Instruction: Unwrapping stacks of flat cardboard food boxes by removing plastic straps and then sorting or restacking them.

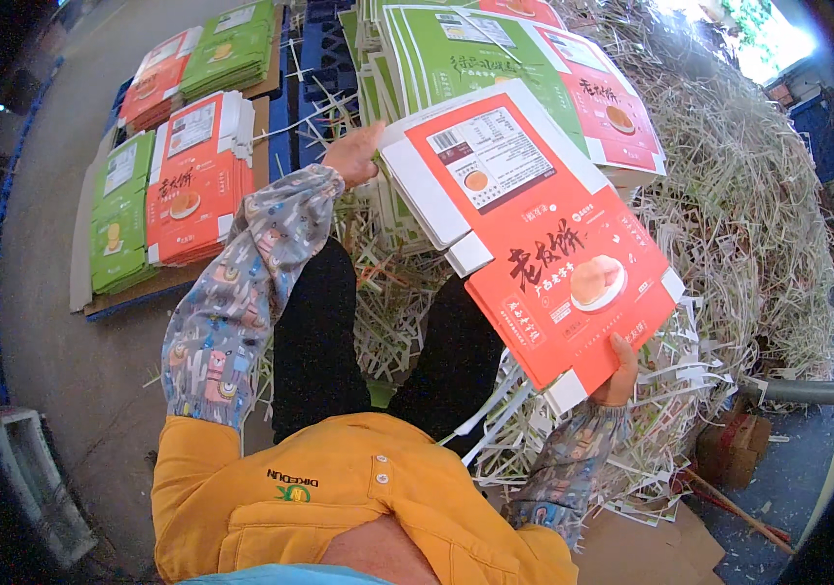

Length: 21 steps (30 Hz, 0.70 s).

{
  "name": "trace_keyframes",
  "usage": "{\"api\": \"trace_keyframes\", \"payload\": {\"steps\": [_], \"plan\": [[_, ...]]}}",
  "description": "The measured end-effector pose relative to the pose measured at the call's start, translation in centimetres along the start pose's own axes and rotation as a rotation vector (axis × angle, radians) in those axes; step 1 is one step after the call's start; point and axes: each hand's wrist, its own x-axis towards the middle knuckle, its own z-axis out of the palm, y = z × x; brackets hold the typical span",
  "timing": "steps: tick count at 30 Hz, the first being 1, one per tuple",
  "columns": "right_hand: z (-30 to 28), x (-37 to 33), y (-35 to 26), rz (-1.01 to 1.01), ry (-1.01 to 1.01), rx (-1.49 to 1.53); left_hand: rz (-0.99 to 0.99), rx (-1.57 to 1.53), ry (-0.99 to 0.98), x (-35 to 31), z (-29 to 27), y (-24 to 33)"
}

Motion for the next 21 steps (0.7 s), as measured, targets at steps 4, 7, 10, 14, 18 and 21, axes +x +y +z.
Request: {"api": "trace_keyframes", "payload": {"steps": [4, 7, 10, 14, 18, 21], "plan": [[-0.8, 0.4, 0.1, -0.052, 0.059, -0.109, 0.178, 0.027, 0.151, 0.9, -0.4, -1.5], [-0.9, 0.0, 0.2, -0.034, 0.004, 0.012, 0.371, 0.410, 0.229, 3.4, -3.6, -3.8], [-1.2, -0.5, 0.1, -0.039, 0.073, 0.110, 0.166, 0.601, 0.600, 6.3, -8.0, -4.4], [-2.3, -0.6, 1.0, -0.073, -0.077, -0.028, 0.099, 0.628, 1.012, 11.0, -10.0, -1.4], [-2.9, -0.6, 2.9, 0.040, 0.027, 0.065, 0.100, 0.578, 0.835, 9.5, -8.8, -1.4], [-2.2, -1.6, 5.2, 0.026, 0.028, 0.146, 0.188, 0.524, 0.583, 5.8, -8.6, -1.6]]}}
